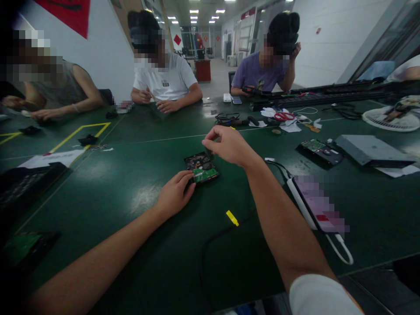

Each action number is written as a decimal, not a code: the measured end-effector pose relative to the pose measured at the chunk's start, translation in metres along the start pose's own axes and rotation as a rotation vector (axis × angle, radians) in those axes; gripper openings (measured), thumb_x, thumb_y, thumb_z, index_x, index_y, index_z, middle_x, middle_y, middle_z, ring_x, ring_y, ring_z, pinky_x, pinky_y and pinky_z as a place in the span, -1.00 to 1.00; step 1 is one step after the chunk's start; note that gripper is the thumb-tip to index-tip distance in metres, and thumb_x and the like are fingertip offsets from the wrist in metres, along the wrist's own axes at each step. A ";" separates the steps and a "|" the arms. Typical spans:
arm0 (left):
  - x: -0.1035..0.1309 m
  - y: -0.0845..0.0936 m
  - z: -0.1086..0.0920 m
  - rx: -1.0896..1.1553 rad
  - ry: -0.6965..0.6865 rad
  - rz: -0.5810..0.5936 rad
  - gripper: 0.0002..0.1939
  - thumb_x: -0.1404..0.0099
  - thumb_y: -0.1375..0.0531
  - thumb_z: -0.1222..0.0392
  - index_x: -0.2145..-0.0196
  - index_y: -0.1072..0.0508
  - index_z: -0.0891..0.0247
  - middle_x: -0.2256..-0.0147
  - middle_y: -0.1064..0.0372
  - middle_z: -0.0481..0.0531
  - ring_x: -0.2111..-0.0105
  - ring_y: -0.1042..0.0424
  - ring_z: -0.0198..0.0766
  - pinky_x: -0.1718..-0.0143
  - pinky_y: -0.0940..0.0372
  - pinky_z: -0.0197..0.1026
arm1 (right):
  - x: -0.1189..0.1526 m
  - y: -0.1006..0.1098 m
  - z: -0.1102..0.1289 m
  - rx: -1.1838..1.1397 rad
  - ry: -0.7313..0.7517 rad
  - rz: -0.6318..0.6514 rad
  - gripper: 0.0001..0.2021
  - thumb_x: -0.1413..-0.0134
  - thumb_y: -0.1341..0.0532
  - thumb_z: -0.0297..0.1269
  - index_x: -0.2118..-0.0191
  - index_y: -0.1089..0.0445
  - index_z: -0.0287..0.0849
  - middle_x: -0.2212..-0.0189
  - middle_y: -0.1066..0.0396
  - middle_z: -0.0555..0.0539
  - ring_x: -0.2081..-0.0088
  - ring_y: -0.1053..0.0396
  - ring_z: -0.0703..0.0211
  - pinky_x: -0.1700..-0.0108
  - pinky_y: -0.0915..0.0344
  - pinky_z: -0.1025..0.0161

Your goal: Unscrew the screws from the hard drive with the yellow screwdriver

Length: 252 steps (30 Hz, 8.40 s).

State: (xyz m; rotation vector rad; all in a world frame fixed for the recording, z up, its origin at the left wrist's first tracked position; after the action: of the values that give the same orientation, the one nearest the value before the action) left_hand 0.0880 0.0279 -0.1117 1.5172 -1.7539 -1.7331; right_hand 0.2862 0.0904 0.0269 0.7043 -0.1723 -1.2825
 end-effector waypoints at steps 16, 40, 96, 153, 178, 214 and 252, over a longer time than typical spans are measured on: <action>0.000 0.000 0.000 0.000 0.008 0.001 -0.66 -0.53 -0.11 0.11 -0.17 -0.41 0.23 -0.17 -0.42 0.23 -0.12 -0.49 0.03 -0.14 -0.48 0.11 | -0.004 -0.006 -0.006 -0.163 -0.016 0.037 -0.81 -0.36 -0.25 -0.16 0.13 -0.51 -0.17 0.51 -0.47 -0.03 0.48 -0.45 0.17 0.43 -0.39 0.24; 0.000 0.001 -0.001 -0.005 0.005 -0.008 -0.66 -0.53 -0.12 0.12 -0.17 -0.42 0.26 -0.16 -0.42 0.24 -0.12 -0.49 0.04 -0.14 -0.48 0.10 | -0.003 -0.002 -0.005 -0.014 -0.007 -0.039 -0.82 -0.28 -0.32 -0.16 0.19 -0.53 -0.17 0.45 -0.51 -0.04 0.44 -0.42 0.18 0.41 -0.31 0.26; 0.000 0.002 -0.002 0.003 0.010 0.007 -0.66 -0.52 -0.12 0.14 -0.17 -0.40 0.24 -0.17 -0.41 0.24 -0.12 -0.49 0.04 -0.13 -0.48 0.12 | -0.002 0.004 -0.008 0.001 -0.045 -0.092 -0.93 -0.13 -0.35 -0.31 0.30 -0.48 -0.15 0.44 -0.53 -0.03 0.53 -0.38 0.24 0.50 -0.23 0.29; 0.000 0.001 0.000 0.005 0.012 -0.001 -0.66 -0.52 -0.13 0.14 -0.18 -0.41 0.22 -0.16 -0.42 0.22 -0.12 -0.49 0.02 -0.16 -0.47 0.10 | 0.002 0.001 -0.001 0.030 -0.042 0.040 -0.72 -0.26 -0.34 -0.04 0.32 -0.52 -0.16 0.52 -0.49 0.00 0.51 -0.40 0.25 0.42 -0.28 0.29; 0.000 0.000 0.000 0.008 0.001 -0.010 -0.67 -0.51 -0.14 0.14 -0.17 -0.42 0.23 -0.16 -0.42 0.24 -0.12 -0.49 0.03 -0.15 -0.48 0.12 | -0.002 -0.003 -0.006 -0.127 -0.039 0.093 -0.84 -0.38 -0.24 -0.21 0.18 -0.53 -0.14 0.49 -0.46 0.01 0.48 -0.40 0.24 0.49 -0.31 0.34; 0.000 0.000 0.000 0.000 0.006 -0.005 -0.67 -0.52 -0.12 0.13 -0.18 -0.40 0.22 -0.17 -0.42 0.23 -0.13 -0.49 0.03 -0.15 -0.47 0.12 | -0.001 0.001 -0.002 -0.135 -0.013 0.050 -0.92 -0.30 -0.27 -0.28 0.18 -0.50 -0.14 0.28 -0.56 -0.04 0.45 -0.34 0.27 0.47 -0.22 0.32; 0.000 0.001 0.000 0.007 0.003 -0.016 -0.67 -0.52 -0.12 0.14 -0.17 -0.40 0.21 -0.16 -0.42 0.23 -0.13 -0.49 0.04 -0.14 -0.49 0.13 | -0.003 -0.005 -0.003 -0.107 0.009 0.082 -0.80 -0.40 -0.21 -0.24 0.21 -0.57 -0.15 0.24 -0.59 -0.07 0.50 -0.36 0.32 0.52 -0.26 0.35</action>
State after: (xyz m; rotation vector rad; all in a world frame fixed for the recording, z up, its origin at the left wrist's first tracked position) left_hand 0.0879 0.0272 -0.1109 1.5393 -1.7530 -1.7333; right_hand 0.2824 0.0936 0.0223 0.6053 -0.1225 -1.2006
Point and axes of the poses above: each hand's wrist, its own x-axis away from the middle knuckle, its own y-axis out of the back of the hand, z = x × y, the point moved 6 cm from there along -x, towards the middle knuckle
